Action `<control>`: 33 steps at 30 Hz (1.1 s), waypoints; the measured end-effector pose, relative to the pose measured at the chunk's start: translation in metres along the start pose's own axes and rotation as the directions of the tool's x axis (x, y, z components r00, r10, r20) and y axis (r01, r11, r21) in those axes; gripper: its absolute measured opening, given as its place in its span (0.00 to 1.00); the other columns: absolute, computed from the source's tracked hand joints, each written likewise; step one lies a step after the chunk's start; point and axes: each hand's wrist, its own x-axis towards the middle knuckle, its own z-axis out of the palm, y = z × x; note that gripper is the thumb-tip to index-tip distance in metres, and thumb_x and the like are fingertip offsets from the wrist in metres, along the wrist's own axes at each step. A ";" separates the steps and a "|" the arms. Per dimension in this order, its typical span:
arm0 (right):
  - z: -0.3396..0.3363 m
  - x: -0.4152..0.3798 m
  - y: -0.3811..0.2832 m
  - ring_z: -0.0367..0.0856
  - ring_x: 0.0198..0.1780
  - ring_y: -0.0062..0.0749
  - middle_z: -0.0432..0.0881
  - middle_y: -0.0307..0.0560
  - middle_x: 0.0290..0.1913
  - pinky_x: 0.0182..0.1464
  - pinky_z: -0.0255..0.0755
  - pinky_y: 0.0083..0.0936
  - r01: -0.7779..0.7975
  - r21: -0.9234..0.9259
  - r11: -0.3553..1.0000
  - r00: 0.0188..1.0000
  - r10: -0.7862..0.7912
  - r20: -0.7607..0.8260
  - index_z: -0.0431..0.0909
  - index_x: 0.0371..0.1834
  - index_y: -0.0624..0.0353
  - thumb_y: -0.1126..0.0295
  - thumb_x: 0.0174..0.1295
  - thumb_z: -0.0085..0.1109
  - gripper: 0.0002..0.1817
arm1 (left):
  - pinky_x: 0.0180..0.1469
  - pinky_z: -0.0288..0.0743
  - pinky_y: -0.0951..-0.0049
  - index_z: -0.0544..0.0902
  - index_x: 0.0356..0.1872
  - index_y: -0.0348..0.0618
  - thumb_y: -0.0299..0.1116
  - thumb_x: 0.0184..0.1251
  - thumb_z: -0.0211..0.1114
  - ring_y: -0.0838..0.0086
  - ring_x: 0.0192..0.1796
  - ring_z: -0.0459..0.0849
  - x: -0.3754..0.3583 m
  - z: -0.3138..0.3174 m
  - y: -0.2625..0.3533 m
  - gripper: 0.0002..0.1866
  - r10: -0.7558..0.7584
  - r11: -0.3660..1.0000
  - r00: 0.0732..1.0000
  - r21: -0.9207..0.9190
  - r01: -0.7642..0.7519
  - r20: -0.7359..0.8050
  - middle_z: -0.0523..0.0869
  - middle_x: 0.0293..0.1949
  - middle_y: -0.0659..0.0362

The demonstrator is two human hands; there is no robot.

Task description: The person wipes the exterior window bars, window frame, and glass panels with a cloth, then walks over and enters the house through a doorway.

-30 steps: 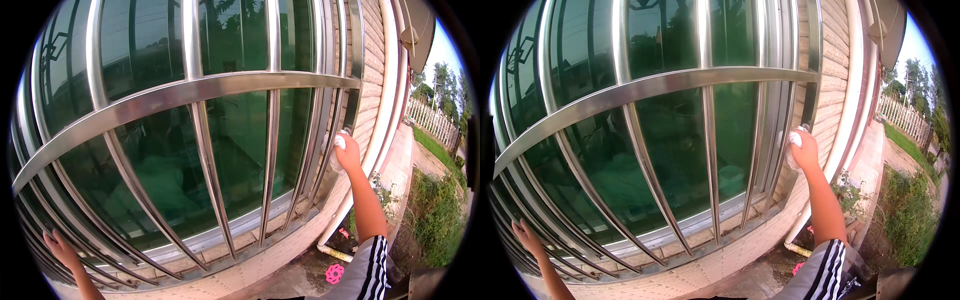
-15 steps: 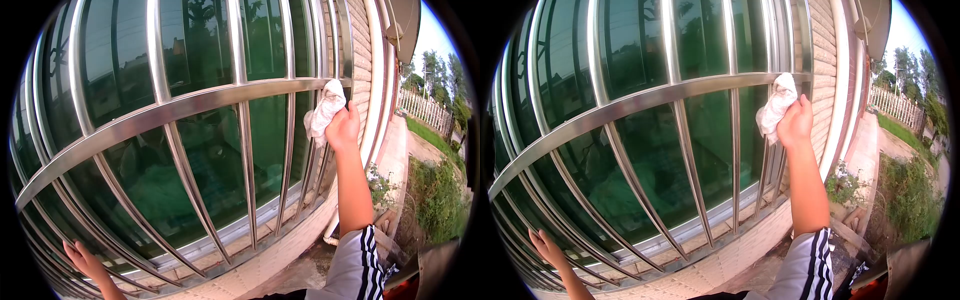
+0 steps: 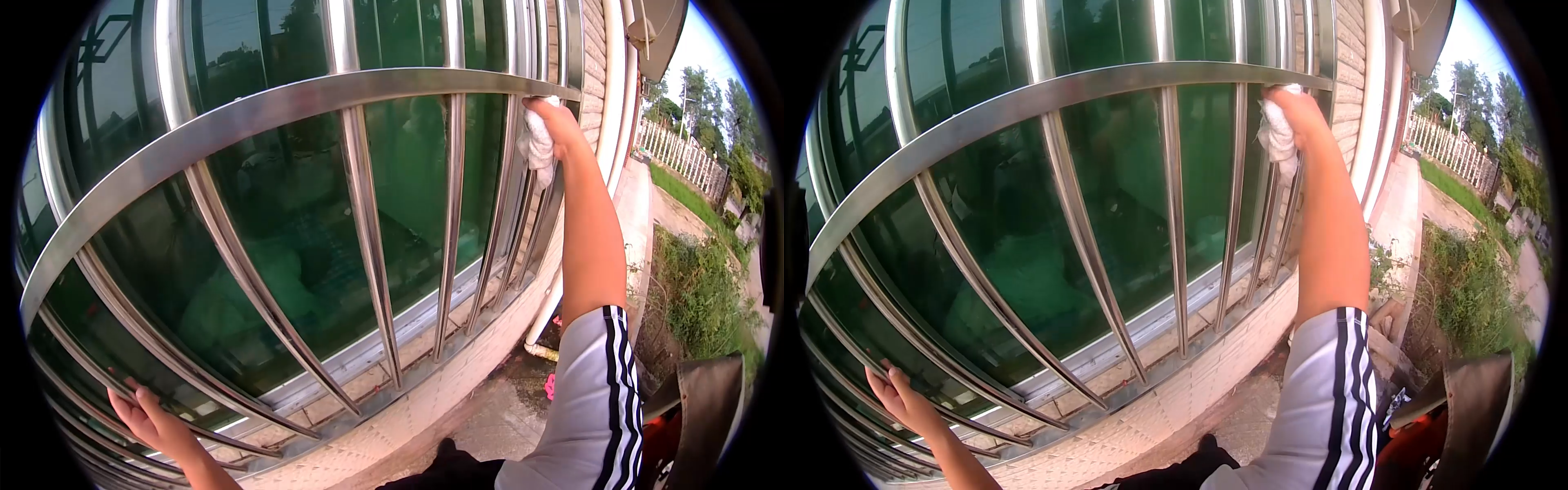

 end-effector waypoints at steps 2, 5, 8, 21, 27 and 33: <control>-0.003 -0.007 0.005 0.80 0.26 0.34 0.81 0.47 0.29 0.27 0.74 0.34 -0.022 0.014 1.000 0.998 0.021 0.066 0.79 0.39 0.66 0.67 0.56 0.67 0.14 | 0.44 0.65 0.83 0.61 0.71 0.33 0.26 0.74 0.51 0.82 0.43 0.71 0.000 -0.002 -0.001 0.26 0.004 0.999 0.999 -0.034 -0.003 0.039 0.79 0.52 0.60; -0.017 -0.037 0.058 0.80 0.26 0.34 0.81 0.48 0.29 0.27 0.74 0.32 -0.104 -0.120 0.987 0.993 0.111 0.051 0.79 0.37 0.66 0.68 0.54 0.67 0.13 | 0.47 0.65 0.83 0.61 0.70 0.31 0.23 0.73 0.50 0.82 0.43 0.71 -0.001 -0.003 -0.004 0.26 0.035 0.999 0.997 -0.037 -0.033 0.063 0.77 0.56 0.57; -0.044 -0.105 0.192 0.82 0.32 0.32 0.84 0.46 0.31 0.36 0.75 0.30 -0.135 -0.335 0.932 0.990 0.113 -0.085 0.81 0.36 0.66 0.68 0.49 0.67 0.14 | 0.54 0.66 0.81 0.59 0.71 0.31 0.21 0.72 0.49 0.79 0.50 0.73 -0.001 -0.005 -0.007 0.27 -0.006 0.999 0.995 -0.052 0.011 0.097 0.75 0.60 0.55; 0.010 -0.186 0.048 0.80 0.33 0.25 0.83 0.41 0.34 0.37 0.75 0.24 0.074 -0.038 0.997 0.972 -0.081 -0.223 0.81 0.46 0.66 0.60 0.68 0.60 0.17 | 0.63 0.64 0.77 0.56 0.72 0.32 0.22 0.69 0.49 0.75 0.60 0.72 -0.003 -0.007 -0.002 0.30 0.036 0.990 0.978 -0.139 -0.007 0.207 0.71 0.63 0.53; 0.126 -0.174 -0.029 0.79 0.39 0.23 0.81 0.39 0.37 0.43 0.73 0.23 0.085 0.326 0.941 0.996 -0.091 0.003 0.79 0.47 0.62 0.60 0.68 0.60 0.15 | 0.63 0.64 0.75 0.58 0.72 0.34 0.21 0.68 0.49 0.74 0.60 0.72 -0.006 -0.002 0.002 0.30 0.105 0.966 0.976 -0.254 -0.054 0.192 0.71 0.64 0.55; 0.120 -0.113 -0.030 0.84 0.41 0.36 0.82 0.46 0.41 0.45 0.82 0.38 -0.306 0.462 0.832 0.791 -0.048 0.610 0.76 0.52 0.60 0.66 0.65 0.62 0.16 | 0.66 0.62 0.73 0.57 0.72 0.33 0.24 0.68 0.51 0.72 0.62 0.71 -0.007 0.000 0.002 0.31 0.101 0.969 0.979 -0.239 -0.056 0.178 0.69 0.65 0.53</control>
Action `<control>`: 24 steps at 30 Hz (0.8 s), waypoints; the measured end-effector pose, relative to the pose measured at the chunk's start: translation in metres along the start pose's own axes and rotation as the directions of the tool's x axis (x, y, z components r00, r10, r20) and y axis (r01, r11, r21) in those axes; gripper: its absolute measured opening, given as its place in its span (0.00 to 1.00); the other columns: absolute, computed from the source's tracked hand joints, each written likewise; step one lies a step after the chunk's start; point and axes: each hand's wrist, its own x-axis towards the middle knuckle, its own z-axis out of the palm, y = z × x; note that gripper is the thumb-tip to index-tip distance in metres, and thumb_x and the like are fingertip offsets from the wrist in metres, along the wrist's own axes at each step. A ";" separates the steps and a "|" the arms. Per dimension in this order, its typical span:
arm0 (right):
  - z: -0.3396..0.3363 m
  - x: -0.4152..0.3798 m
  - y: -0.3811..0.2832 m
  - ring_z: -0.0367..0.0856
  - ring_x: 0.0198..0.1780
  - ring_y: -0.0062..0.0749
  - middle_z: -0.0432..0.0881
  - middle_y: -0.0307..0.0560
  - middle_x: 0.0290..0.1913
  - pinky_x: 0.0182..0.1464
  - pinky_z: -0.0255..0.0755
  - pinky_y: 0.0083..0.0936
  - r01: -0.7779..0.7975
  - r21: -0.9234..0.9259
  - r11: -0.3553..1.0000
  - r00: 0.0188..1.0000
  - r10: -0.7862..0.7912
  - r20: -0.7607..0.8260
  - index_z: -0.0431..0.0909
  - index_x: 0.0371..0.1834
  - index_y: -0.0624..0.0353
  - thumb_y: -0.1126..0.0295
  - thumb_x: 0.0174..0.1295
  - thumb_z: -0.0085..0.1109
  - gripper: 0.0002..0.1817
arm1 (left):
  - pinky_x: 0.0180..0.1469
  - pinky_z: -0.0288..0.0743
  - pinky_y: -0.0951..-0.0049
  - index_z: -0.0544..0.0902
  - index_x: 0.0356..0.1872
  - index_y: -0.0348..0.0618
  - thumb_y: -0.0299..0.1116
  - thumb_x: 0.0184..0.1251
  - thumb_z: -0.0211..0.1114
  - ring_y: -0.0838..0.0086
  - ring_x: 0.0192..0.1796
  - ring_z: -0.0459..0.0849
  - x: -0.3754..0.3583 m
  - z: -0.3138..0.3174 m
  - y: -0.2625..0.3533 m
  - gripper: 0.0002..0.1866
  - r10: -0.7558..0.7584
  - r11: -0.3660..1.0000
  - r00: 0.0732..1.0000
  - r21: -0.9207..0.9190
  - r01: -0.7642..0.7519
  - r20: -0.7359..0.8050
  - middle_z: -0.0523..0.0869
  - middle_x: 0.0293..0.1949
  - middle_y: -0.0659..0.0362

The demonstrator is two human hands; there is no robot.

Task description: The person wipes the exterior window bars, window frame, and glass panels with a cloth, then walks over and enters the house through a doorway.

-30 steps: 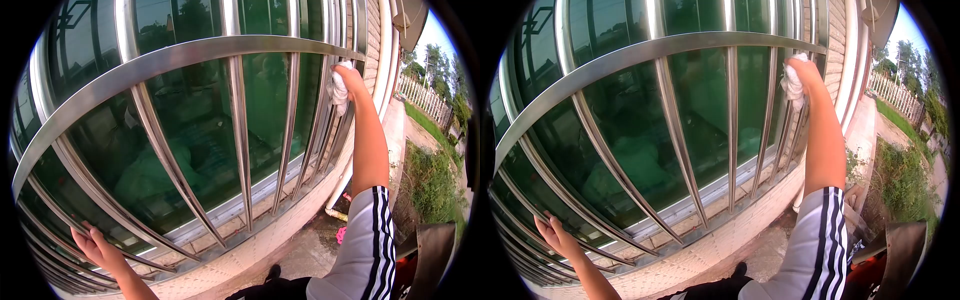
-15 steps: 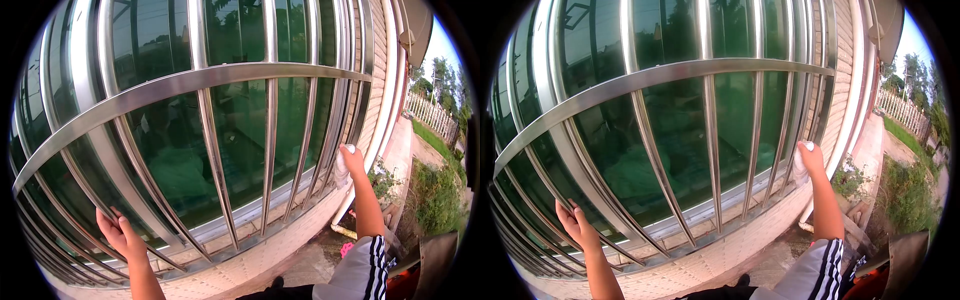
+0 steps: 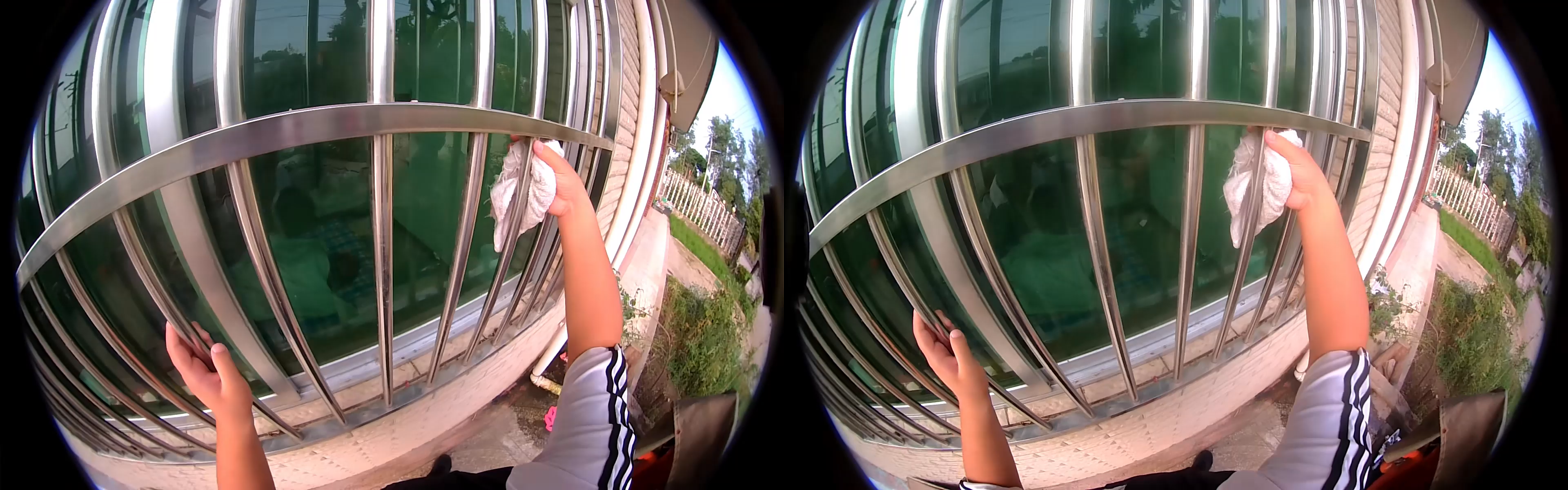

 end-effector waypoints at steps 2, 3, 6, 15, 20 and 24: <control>-0.011 0.010 0.008 0.83 0.44 0.38 0.82 0.49 0.45 0.47 0.82 0.39 0.033 0.097 0.995 0.985 -0.048 0.165 0.75 0.55 0.61 0.66 0.62 0.64 0.20 | 0.66 0.62 0.73 0.57 0.72 0.32 0.25 0.68 0.51 0.71 0.63 0.70 -0.001 0.003 0.001 0.31 -0.028 1.000 1.000 -0.007 0.028 -0.008 0.69 0.66 0.53; -0.014 0.017 0.011 0.83 0.46 0.39 0.81 0.49 0.47 0.48 0.82 0.40 0.060 0.135 0.989 0.952 -0.097 0.290 0.74 0.56 0.62 0.64 0.61 0.65 0.22 | 0.65 0.62 0.73 0.57 0.72 0.32 0.25 0.68 0.52 0.72 0.62 0.71 0.000 0.006 0.003 0.31 0.014 1.000 0.999 0.006 -0.014 -0.031 0.69 0.65 0.53; -0.023 0.040 0.026 0.76 0.38 0.35 0.75 0.40 0.38 0.40 0.79 0.32 0.077 0.302 0.950 0.881 -0.206 0.425 0.50 0.75 0.66 0.60 0.57 0.71 0.49 | 0.63 0.64 0.74 0.57 0.72 0.32 0.25 0.68 0.53 0.73 0.59 0.72 -0.003 0.008 0.002 0.31 0.056 0.998 0.996 0.044 -0.053 -0.064 0.71 0.63 0.54; 0.014 -0.009 0.021 0.78 0.30 0.22 0.80 0.41 0.32 0.32 0.74 0.24 0.221 -0.377 0.899 0.953 -0.281 -0.112 0.77 0.48 0.64 0.75 0.57 0.66 0.16 | 0.57 0.66 0.79 0.59 0.72 0.34 0.20 0.67 0.50 0.78 0.53 0.72 -0.004 -0.005 -0.003 0.30 0.059 0.990 0.997 0.127 -0.064 0.047 0.74 0.56 0.58; 0.003 -0.062 0.086 0.75 0.29 0.15 0.79 0.34 0.29 0.31 0.69 0.17 0.077 -0.551 0.831 0.924 -0.267 -0.273 0.78 0.47 0.62 0.78 0.57 0.66 0.15 | 0.60 0.66 0.77 0.58 0.72 0.33 0.19 0.68 0.49 0.75 0.56 0.73 -0.007 -0.007 -0.007 0.30 0.022 0.990 0.999 0.140 -0.017 -0.036 0.73 0.59 0.55; -0.027 -0.133 0.179 0.74 0.31 0.15 0.78 0.34 0.30 0.34 0.70 0.17 -0.197 -0.546 0.814 0.882 -0.096 -0.461 0.79 0.48 0.62 0.74 0.53 0.72 0.18 | 0.65 0.63 0.74 0.57 0.73 0.33 0.20 0.68 0.49 0.73 0.60 0.72 -0.007 -0.005 -0.011 0.31 0.014 0.992 0.998 0.128 -0.005 -0.065 0.71 0.64 0.54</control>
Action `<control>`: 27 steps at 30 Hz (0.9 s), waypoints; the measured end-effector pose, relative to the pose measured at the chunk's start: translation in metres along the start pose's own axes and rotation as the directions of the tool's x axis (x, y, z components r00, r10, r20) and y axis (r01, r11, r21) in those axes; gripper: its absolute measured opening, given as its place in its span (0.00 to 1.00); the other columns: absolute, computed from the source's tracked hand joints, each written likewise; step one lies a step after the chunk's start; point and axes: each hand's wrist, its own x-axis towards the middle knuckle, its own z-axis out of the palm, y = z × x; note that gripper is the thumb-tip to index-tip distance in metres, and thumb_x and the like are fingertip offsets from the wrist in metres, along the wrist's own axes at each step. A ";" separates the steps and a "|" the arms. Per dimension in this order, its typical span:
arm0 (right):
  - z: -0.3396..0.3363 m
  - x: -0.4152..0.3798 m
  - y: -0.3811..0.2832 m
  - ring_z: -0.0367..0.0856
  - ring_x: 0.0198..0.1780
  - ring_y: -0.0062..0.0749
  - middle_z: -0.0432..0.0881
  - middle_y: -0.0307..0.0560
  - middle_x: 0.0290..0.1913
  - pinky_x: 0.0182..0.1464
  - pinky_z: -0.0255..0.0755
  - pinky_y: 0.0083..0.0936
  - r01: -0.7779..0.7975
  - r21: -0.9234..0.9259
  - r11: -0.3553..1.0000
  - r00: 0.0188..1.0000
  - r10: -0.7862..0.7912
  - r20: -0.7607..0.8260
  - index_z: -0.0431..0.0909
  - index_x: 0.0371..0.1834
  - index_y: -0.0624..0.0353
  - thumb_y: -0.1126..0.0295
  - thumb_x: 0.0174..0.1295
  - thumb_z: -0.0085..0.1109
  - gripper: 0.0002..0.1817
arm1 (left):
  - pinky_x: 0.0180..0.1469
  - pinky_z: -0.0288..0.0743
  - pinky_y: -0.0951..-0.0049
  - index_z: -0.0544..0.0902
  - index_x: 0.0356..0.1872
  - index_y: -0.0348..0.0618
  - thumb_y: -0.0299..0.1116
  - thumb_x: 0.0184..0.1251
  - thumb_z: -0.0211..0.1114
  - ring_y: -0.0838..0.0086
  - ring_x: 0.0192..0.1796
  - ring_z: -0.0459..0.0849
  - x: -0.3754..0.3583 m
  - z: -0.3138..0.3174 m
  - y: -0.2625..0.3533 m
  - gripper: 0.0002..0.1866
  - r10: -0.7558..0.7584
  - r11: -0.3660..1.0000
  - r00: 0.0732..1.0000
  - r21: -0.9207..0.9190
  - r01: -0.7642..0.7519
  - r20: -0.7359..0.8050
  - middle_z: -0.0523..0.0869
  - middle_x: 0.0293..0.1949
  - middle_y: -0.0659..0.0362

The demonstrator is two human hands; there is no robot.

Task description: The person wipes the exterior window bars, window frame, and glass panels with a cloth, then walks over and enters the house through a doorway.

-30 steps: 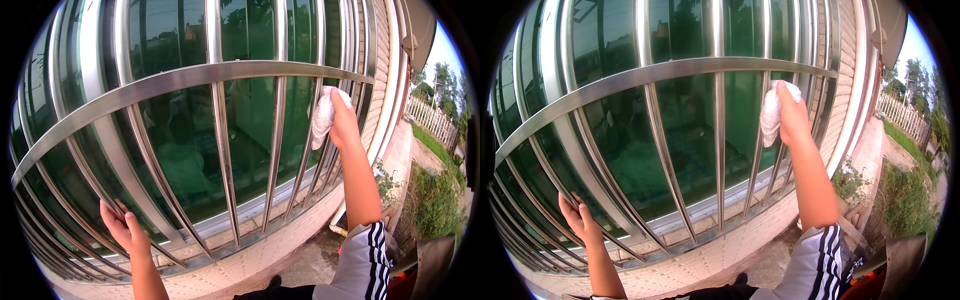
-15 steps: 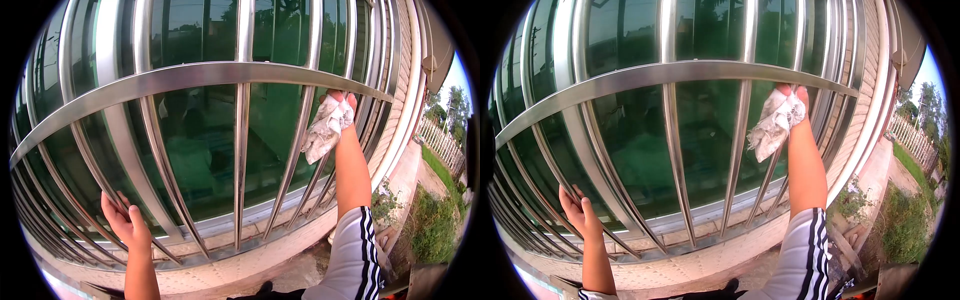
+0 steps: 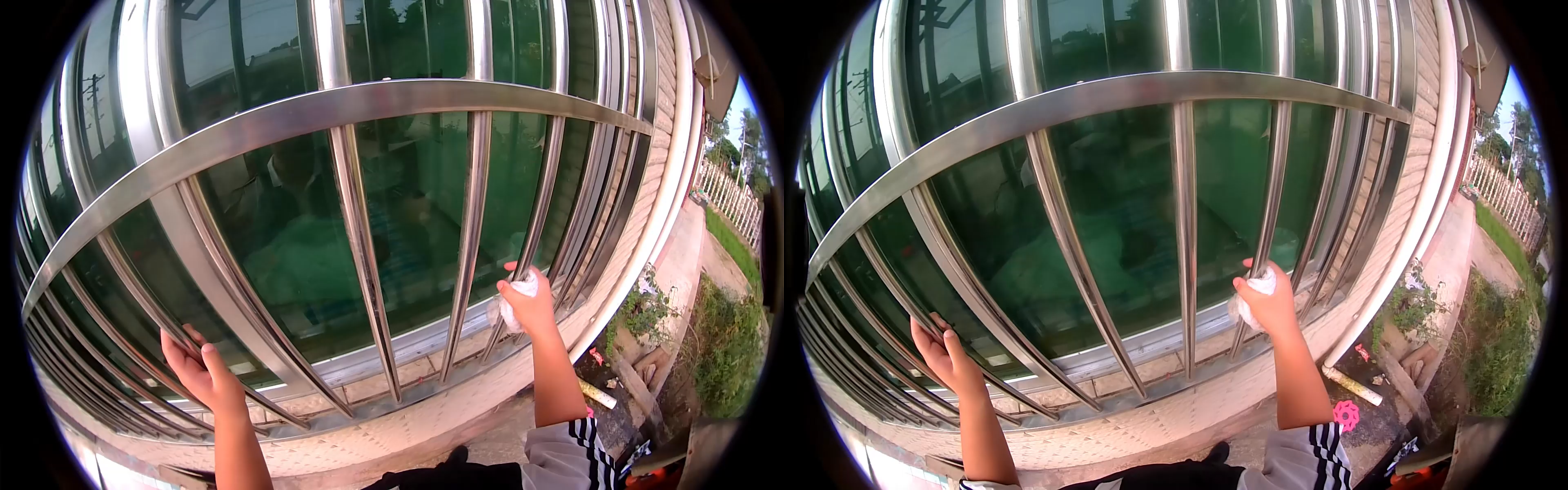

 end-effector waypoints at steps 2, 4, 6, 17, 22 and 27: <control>-0.008 -0.024 0.025 0.78 0.35 0.20 0.82 0.39 0.34 0.42 0.74 0.19 0.016 -0.165 0.986 0.997 -0.004 0.073 0.79 0.49 0.63 0.74 0.55 0.70 0.18 | 0.65 0.62 0.74 0.57 0.73 0.33 0.21 0.68 0.50 0.73 0.60 0.72 0.000 0.001 -0.001 0.31 0.002 1.000 1.000 -0.015 -0.002 0.012 0.71 0.64 0.54; -0.016 -0.036 0.051 0.79 0.38 0.22 0.83 0.42 0.38 0.45 0.74 0.20 0.212 -0.214 0.953 0.973 -0.226 -0.039 0.78 0.51 0.63 0.75 0.57 0.68 0.18 | 0.65 0.65 0.72 0.57 0.72 0.33 0.22 0.66 0.51 0.72 0.60 0.72 0.001 0.002 0.000 0.31 -0.009 0.999 1.000 -0.040 0.008 -0.017 0.71 0.63 0.52; -0.026 -0.034 0.056 0.79 0.48 0.28 0.81 0.51 0.48 0.53 0.73 0.24 0.403 -0.026 0.915 0.886 -0.397 -0.240 0.72 0.58 0.67 0.75 0.63 0.59 0.19 | 0.64 0.65 0.72 0.57 0.72 0.33 0.22 0.66 0.51 0.72 0.60 0.72 0.003 0.001 -0.003 0.31 -0.007 0.999 1.000 -0.042 0.007 0.003 0.71 0.63 0.53; -0.017 0.122 -0.147 0.82 0.47 0.35 0.81 0.49 0.49 0.47 0.80 0.34 0.172 0.610 0.774 0.863 -0.417 0.285 0.71 0.61 0.65 0.54 0.60 0.68 0.33 | 0.64 0.64 0.74 0.54 0.73 0.32 0.20 0.67 0.53 0.72 0.61 0.72 0.006 0.004 0.011 0.33 -0.110 0.993 0.992 -0.028 0.112 0.064 0.70 0.63 0.52; -0.028 0.149 -0.174 0.83 0.35 0.29 0.83 0.44 0.34 0.36 0.78 0.30 -0.098 0.397 0.912 0.716 -0.213 0.665 0.79 0.45 0.62 0.62 0.59 0.70 0.17 | 0.63 0.65 0.74 0.54 0.73 0.33 0.20 0.67 0.55 0.73 0.59 0.71 0.008 0.012 0.013 0.34 -0.035 0.999 0.999 -0.011 0.035 0.008 0.69 0.62 0.52; 0.009 0.092 -0.171 0.81 0.30 0.27 0.83 0.44 0.30 0.34 0.74 0.27 0.181 0.265 0.947 0.976 -0.207 0.074 0.81 0.38 0.61 0.62 0.57 0.70 0.14 | 0.63 0.65 0.74 0.54 0.73 0.33 0.20 0.66 0.55 0.73 0.58 0.71 0.008 0.006 0.014 0.34 -0.067 0.996 0.995 0.056 0.063 0.074 0.69 0.62 0.53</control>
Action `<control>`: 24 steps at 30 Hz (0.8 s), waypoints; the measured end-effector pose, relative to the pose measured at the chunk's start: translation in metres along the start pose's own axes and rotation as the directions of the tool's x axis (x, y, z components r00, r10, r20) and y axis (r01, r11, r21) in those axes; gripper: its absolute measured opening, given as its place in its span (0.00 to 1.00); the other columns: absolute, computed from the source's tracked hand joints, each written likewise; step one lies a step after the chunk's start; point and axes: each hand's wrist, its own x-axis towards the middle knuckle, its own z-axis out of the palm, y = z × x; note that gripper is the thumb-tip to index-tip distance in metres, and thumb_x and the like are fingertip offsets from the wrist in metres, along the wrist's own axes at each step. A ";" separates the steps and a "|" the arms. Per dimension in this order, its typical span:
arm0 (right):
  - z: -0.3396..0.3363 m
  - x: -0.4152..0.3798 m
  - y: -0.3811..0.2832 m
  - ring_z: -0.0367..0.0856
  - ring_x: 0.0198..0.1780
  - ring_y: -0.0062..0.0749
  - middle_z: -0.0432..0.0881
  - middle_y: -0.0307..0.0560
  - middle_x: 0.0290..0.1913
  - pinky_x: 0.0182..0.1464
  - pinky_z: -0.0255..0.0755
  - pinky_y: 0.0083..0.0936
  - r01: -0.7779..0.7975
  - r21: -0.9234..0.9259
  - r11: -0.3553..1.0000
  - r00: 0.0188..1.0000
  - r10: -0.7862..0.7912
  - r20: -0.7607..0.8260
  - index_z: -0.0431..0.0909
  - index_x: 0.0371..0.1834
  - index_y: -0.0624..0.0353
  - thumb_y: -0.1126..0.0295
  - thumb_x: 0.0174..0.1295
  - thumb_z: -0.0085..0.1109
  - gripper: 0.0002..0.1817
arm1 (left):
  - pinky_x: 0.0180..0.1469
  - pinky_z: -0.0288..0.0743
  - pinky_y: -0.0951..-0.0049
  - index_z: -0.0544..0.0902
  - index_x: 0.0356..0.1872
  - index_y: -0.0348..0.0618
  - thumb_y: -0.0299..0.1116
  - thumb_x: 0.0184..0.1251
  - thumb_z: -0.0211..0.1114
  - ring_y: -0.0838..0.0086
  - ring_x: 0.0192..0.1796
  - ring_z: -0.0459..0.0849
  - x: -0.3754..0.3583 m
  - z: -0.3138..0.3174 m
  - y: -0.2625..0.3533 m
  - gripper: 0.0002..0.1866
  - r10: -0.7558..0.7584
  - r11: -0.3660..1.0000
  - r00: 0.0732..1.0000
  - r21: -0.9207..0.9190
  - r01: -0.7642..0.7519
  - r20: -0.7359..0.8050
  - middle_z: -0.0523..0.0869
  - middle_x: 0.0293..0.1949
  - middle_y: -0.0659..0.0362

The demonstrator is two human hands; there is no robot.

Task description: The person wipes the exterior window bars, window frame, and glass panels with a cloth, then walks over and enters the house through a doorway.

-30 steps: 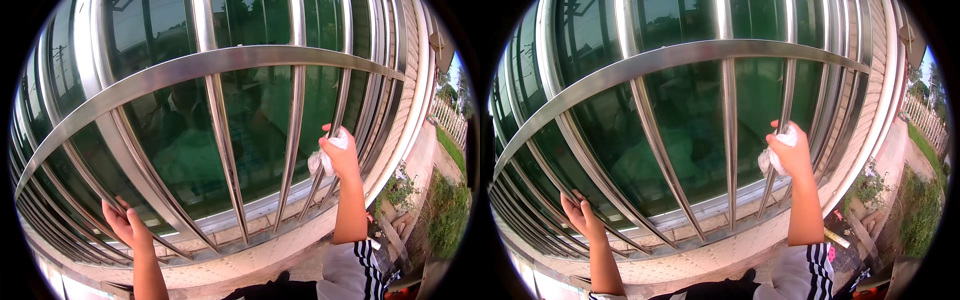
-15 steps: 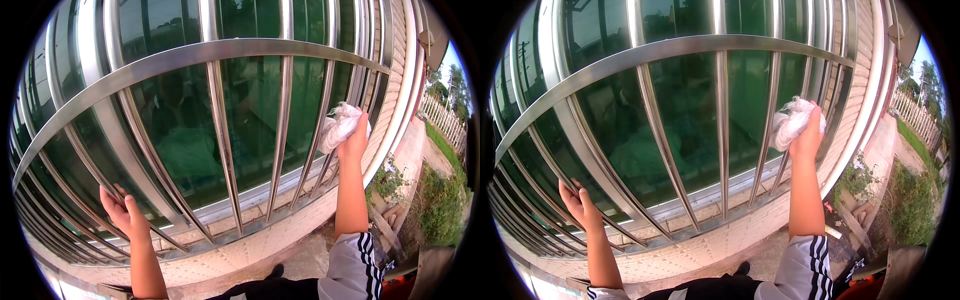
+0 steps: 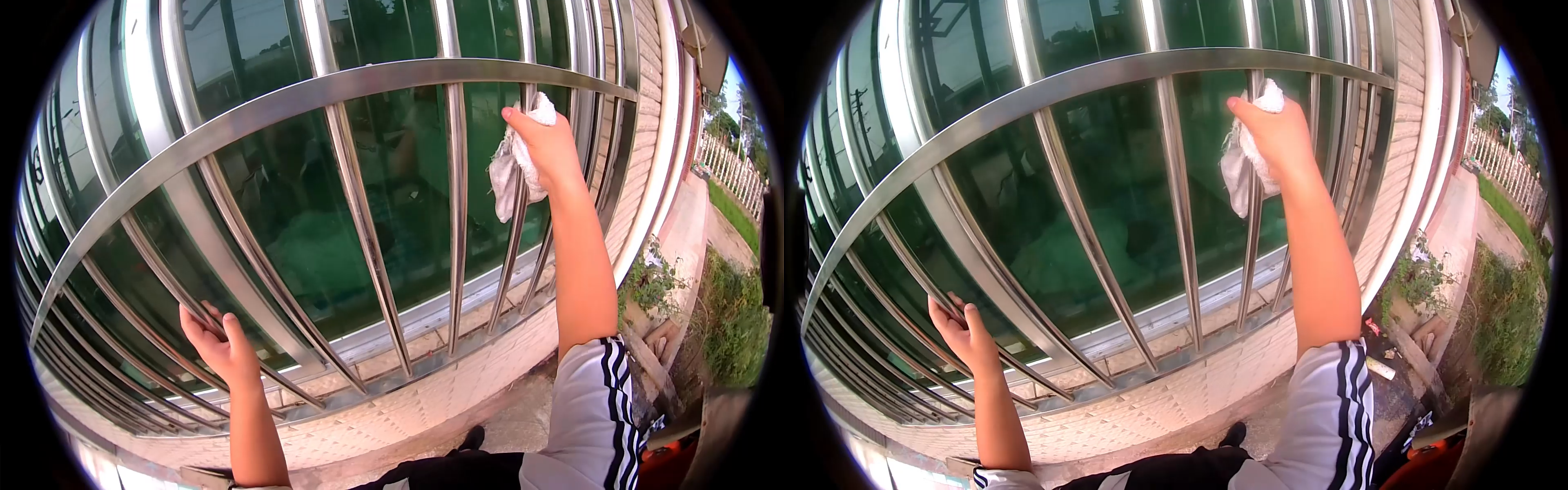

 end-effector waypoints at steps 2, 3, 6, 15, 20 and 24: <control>0.012 -0.026 0.008 0.81 0.31 0.29 0.84 0.46 0.30 0.37 0.74 0.28 0.144 -0.496 0.856 0.904 -0.318 -0.287 0.81 0.37 0.63 0.61 0.56 0.70 0.16 | 0.63 0.65 0.74 0.54 0.73 0.33 0.20 0.66 0.56 0.73 0.58 0.71 -0.002 0.000 0.000 0.34 0.003 0.999 1.000 0.033 -0.003 0.006 0.69 0.62 0.53; 0.010 -0.038 0.030 0.83 0.33 0.32 0.85 0.48 0.31 0.42 0.75 0.29 0.112 -0.532 0.840 0.885 -0.327 -0.331 0.81 0.38 0.63 0.59 0.55 0.71 0.18 | 0.63 0.64 0.74 0.54 0.73 0.33 0.20 0.66 0.56 0.73 0.58 0.71 -0.003 0.002 0.002 0.35 -0.004 1.000 1.000 0.002 0.004 -0.013 0.69 0.62 0.53; -0.006 -0.103 0.110 0.85 0.36 0.43 0.85 0.52 0.33 0.43 0.76 0.31 -0.047 -0.589 0.807 0.917 -0.199 -0.346 0.81 0.41 0.62 0.58 0.54 0.71 0.19 | 0.65 0.63 0.73 0.54 0.73 0.33 0.20 0.64 0.56 0.73 0.60 0.70 -0.005 0.001 -0.001 0.35 0.011 0.998 1.000 -0.062 -0.013 -0.029 0.67 0.63 0.53; -0.106 -0.317 0.250 0.83 0.40 0.58 0.84 0.62 0.36 0.42 0.76 0.42 -0.491 -0.788 0.372 0.850 0.401 -0.341 0.81 0.36 0.65 0.53 0.52 0.71 0.23 | 0.56 0.67 0.76 0.57 0.72 0.33 0.23 0.67 0.54 0.76 0.51 0.72 -0.007 0.000 -0.009 0.32 0.110 0.991 0.994 -0.081 -0.111 -0.014 0.74 0.55 0.56; -0.158 -0.406 0.286 0.82 0.33 0.37 0.84 0.46 0.30 0.37 0.75 0.33 -0.609 -0.606 0.511 0.787 0.481 -0.386 0.81 0.34 0.62 0.64 0.53 0.68 0.13 | 0.56 0.66 0.77 0.61 0.70 0.35 0.22 0.67 0.52 0.78 0.49 0.72 -0.011 -0.003 0.002 0.29 0.080 0.992 0.997 -0.098 -0.081 -0.014 0.76 0.55 0.55; -0.150 -0.429 0.283 0.77 0.27 0.24 0.80 0.36 0.26 0.29 0.70 0.24 -0.685 -0.507 0.523 0.708 0.642 -0.294 0.80 0.36 0.58 0.71 0.56 0.65 0.07 | 0.71 0.56 0.65 0.51 0.73 0.32 0.21 0.63 0.53 0.62 0.72 0.62 -0.081 -0.003 -0.031 0.36 0.031 0.997 1.000 -0.073 -0.031 0.002 0.59 0.72 0.45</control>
